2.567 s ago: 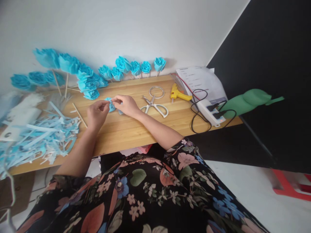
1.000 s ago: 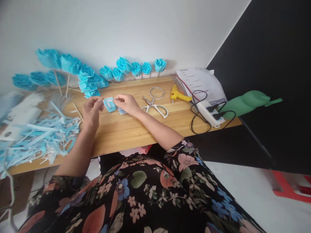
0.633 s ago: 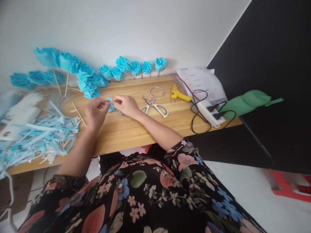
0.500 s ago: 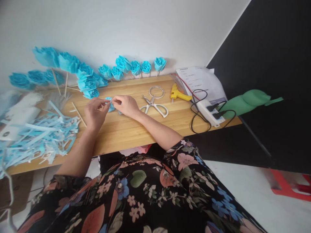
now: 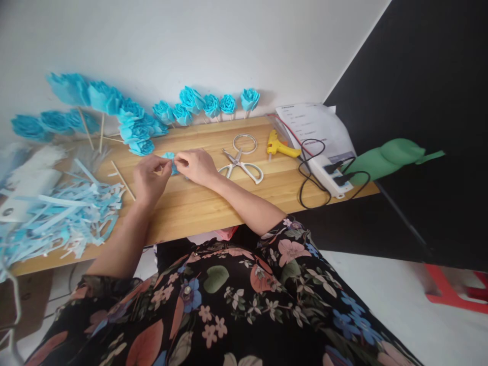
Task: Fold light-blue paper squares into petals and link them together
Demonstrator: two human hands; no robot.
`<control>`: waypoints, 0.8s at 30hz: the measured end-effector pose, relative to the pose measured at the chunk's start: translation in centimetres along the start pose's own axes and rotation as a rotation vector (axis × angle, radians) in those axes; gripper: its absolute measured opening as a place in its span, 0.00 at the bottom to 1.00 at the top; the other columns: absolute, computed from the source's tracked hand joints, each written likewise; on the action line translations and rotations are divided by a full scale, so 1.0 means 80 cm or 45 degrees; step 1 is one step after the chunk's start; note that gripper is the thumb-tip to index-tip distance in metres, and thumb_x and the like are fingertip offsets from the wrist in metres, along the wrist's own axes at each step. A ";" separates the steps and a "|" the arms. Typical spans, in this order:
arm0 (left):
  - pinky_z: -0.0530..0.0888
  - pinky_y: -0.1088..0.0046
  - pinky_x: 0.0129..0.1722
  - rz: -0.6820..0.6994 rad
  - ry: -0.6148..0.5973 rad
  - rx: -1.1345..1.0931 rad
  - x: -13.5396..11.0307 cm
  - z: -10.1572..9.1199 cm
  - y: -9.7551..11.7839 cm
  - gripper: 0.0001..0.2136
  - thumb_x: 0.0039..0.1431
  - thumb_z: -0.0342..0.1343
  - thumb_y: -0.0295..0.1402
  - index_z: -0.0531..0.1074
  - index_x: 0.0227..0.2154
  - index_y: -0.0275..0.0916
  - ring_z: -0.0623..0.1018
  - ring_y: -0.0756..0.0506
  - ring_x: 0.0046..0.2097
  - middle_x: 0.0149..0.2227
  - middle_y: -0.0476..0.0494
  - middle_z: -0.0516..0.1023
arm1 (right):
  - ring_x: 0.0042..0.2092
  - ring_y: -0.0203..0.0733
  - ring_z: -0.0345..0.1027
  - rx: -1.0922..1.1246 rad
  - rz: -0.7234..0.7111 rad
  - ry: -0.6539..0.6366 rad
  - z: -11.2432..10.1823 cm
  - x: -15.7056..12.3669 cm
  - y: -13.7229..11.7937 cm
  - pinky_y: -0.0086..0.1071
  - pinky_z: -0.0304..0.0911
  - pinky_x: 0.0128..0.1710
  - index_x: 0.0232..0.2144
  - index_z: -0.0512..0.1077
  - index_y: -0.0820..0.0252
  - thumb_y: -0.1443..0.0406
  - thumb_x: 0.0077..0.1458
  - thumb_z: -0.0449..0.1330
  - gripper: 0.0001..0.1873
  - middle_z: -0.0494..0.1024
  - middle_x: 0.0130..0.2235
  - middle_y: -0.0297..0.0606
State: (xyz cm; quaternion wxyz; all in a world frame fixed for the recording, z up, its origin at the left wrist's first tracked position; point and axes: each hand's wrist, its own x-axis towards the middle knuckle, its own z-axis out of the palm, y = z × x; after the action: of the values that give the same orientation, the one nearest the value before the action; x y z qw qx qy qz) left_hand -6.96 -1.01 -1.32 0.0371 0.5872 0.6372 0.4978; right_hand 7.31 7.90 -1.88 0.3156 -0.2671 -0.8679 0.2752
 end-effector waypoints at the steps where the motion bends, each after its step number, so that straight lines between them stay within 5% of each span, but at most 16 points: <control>1: 0.64 0.66 0.36 -0.006 0.003 -0.006 0.000 0.000 0.000 0.06 0.52 0.58 0.32 0.75 0.22 0.42 0.65 0.46 0.29 0.23 0.49 0.69 | 0.34 0.38 0.67 -0.002 0.003 -0.001 0.000 0.000 0.000 0.32 0.55 0.39 0.29 0.77 0.59 0.64 0.60 0.57 0.10 0.79 0.30 0.36; 17: 0.66 0.67 0.36 -0.036 0.016 -0.052 0.000 -0.002 0.001 0.05 0.52 0.60 0.32 0.76 0.22 0.42 0.67 0.47 0.29 0.22 0.49 0.69 | 0.35 0.37 0.69 0.094 0.056 0.013 -0.002 -0.001 -0.002 0.31 0.56 0.39 0.30 0.77 0.59 0.64 0.58 0.58 0.09 0.80 0.32 0.35; 24: 0.67 0.75 0.29 -0.389 0.177 -0.470 0.004 -0.003 -0.013 0.11 0.54 0.62 0.38 0.76 0.39 0.40 0.70 0.51 0.28 0.27 0.50 0.73 | 0.34 0.36 0.69 0.403 0.098 0.005 -0.008 0.002 -0.002 0.29 0.58 0.38 0.31 0.76 0.62 0.60 0.58 0.57 0.12 0.79 0.32 0.35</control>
State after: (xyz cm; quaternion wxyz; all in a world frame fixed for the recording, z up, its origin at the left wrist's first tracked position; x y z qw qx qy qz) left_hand -7.98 -0.75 -1.73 0.1747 0.4317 0.6177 0.6337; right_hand 7.62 8.12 -1.29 0.3447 -0.2475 -0.8022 0.4200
